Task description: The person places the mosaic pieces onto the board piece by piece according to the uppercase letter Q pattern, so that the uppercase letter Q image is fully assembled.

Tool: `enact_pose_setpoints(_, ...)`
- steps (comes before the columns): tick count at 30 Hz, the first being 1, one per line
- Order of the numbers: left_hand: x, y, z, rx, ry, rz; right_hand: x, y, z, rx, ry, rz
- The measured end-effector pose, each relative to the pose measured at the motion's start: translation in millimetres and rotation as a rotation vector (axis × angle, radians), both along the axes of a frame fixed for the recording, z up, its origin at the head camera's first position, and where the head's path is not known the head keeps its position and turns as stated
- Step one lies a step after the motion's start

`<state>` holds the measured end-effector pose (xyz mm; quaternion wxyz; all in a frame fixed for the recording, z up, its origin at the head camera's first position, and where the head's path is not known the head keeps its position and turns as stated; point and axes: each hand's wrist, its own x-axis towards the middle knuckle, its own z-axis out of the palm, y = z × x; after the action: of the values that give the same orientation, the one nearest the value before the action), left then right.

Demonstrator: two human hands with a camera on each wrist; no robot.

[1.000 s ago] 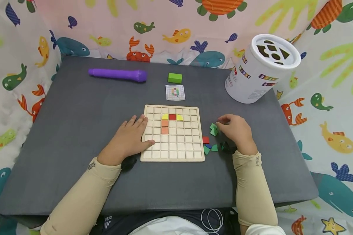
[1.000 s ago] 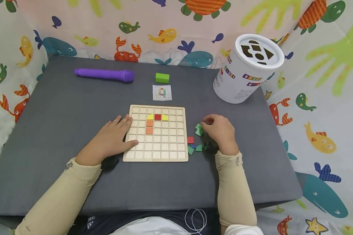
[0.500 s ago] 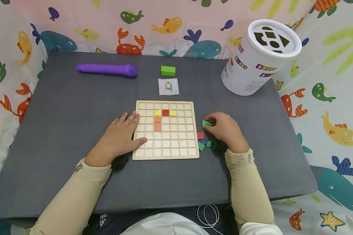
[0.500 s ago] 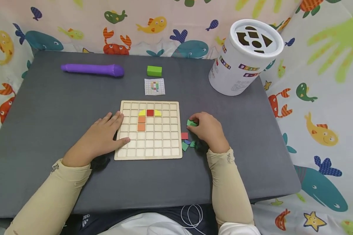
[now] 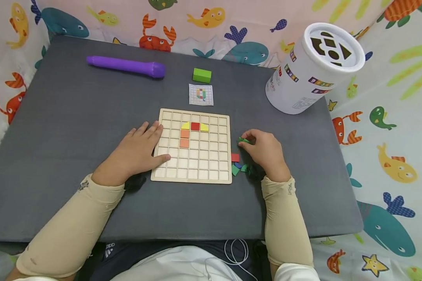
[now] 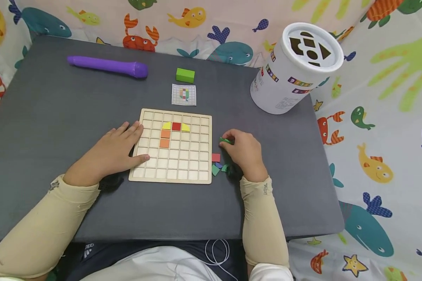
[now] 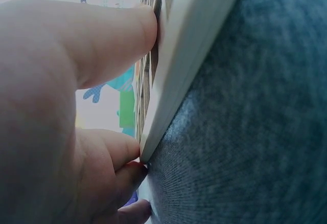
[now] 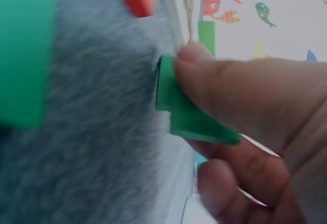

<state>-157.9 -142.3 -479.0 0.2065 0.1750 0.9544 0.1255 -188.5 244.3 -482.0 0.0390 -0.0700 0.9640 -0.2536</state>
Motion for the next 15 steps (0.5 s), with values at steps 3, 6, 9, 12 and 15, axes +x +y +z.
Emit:
enact_pose_setpoints(3,1.9,-6.9,-1.0,-0.005,0.005,0.010,-5.0,-19.0,4.5,-0.099,-0.002,0.035)
enact_pose_setpoints(6,2.0,-9.7,-3.6,-0.001,0.019,0.014,-12.0,-44.6,10.4,-0.142,-0.055,0.128)
enact_pose_setpoints(9,1.0,-9.5,-4.5,0.004,0.024,0.017,-20.4,-70.1,14.8,-0.099,-0.121,0.212)
enact_pose_setpoints(12,0.7,-7.3,-2.9,0.007,0.019,0.019,-28.4,-89.9,15.7,-0.015,-0.159,0.239)
enact_pose_setpoints(15,1.5,-5.2,-1.3,0.007,0.015,0.020,-33.1,-102.5,14.1,0.054,-0.165,0.229)
